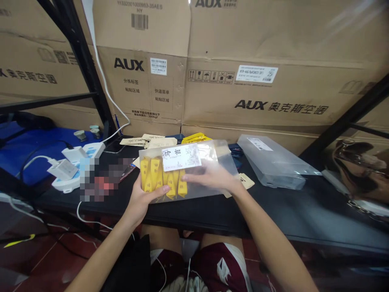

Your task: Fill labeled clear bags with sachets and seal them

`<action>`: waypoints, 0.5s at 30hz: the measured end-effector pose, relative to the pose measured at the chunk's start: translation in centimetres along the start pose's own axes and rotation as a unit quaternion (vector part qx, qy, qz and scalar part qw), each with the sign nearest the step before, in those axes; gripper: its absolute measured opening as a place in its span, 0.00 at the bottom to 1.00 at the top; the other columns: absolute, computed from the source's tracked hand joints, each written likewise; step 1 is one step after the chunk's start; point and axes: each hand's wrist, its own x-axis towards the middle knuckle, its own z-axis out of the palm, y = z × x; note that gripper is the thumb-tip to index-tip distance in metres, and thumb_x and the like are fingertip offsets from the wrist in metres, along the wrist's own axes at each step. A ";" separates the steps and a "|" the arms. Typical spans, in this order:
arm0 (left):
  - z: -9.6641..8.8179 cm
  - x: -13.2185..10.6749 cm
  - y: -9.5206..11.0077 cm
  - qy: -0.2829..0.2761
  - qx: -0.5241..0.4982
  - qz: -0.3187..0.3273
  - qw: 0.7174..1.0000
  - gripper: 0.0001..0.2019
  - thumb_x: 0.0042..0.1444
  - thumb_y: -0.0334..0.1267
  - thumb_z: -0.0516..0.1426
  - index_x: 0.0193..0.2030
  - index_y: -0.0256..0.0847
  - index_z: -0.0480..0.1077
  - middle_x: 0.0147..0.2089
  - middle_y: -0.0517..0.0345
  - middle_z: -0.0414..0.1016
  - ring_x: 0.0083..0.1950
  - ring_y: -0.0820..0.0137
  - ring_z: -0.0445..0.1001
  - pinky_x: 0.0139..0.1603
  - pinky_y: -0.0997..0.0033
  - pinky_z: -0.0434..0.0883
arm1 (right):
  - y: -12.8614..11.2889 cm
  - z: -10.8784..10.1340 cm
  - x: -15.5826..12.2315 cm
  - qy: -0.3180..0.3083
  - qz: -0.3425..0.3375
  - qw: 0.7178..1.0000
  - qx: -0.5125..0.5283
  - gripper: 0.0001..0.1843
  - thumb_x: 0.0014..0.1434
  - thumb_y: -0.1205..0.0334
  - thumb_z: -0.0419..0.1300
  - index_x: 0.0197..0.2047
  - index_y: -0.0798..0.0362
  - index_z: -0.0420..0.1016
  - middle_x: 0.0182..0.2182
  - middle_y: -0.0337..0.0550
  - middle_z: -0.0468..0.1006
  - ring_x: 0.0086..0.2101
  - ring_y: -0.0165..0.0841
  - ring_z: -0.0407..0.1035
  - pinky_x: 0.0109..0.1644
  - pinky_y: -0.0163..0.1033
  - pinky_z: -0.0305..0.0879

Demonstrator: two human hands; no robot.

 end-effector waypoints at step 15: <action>-0.9 0.6 0.3 0.105 -0.124 -0.002 0.987 0.28 0.48 0.42 0.77 0.56 0.41 0.80 0.54 0.51 0.86 0.45 0.59 0.87 0.37 0.63 0.87 | 7.5 -2.8 1.5 0.163 -0.063 0.954 -0.242 0.28 0.48 0.78 0.58 0.50 0.52 0.86 0.52 0.51 0.87 0.57 0.49 0.79 0.67 0.61 0.73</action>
